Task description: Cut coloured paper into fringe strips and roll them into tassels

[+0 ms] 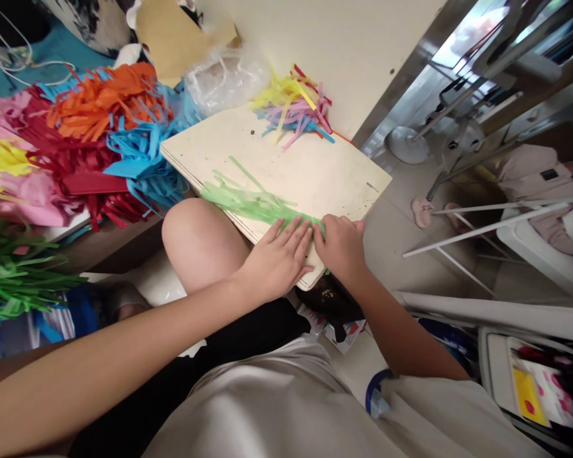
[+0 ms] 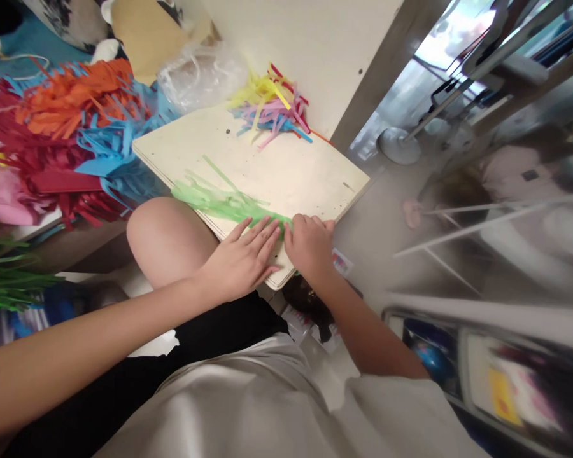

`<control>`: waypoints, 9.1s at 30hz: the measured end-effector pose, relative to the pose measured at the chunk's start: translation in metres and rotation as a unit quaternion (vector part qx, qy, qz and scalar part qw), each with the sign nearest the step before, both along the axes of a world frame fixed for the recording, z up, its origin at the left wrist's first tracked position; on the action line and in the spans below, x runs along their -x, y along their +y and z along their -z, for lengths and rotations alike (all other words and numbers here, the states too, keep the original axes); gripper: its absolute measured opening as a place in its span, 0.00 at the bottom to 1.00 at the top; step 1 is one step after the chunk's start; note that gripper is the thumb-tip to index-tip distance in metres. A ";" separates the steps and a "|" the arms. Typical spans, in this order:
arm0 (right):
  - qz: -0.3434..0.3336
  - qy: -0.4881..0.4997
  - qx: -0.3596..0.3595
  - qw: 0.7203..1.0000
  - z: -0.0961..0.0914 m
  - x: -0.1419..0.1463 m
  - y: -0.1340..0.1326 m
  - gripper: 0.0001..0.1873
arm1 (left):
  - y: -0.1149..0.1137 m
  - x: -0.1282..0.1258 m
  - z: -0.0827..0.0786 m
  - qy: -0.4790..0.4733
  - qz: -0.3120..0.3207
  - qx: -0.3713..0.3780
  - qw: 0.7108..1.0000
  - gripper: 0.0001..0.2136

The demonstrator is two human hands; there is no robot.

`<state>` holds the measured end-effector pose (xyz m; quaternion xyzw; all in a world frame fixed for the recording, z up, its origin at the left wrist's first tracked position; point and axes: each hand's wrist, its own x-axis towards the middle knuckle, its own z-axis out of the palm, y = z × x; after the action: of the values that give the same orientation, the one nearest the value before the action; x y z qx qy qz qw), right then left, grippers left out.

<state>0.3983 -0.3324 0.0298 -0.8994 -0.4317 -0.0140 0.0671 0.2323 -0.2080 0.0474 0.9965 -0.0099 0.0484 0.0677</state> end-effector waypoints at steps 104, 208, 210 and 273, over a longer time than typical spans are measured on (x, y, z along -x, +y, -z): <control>-0.060 0.004 -0.057 0.997 0.011 0.005 -0.017 0.19 | 0.086 -0.013 0.033 -0.108 -0.080 0.002 0.991 0.14; -0.162 0.009 -0.122 0.979 0.004 0.019 -0.034 0.08 | 0.076 -0.001 0.016 -0.116 0.058 0.043 0.991 0.08; -0.167 0.011 -0.125 0.978 0.003 0.018 -0.035 0.08 | 0.074 -0.001 0.015 -0.123 0.062 0.022 0.990 0.09; -0.095 -0.077 -0.051 0.991 0.001 0.013 -0.027 0.09 | 0.072 -0.014 0.023 -0.097 -0.071 -0.017 0.993 0.16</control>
<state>0.3850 -0.3589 0.0283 -0.8458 -0.5182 -0.0987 0.0802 0.2460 -0.1360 0.0241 0.9862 0.0536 0.1496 0.0461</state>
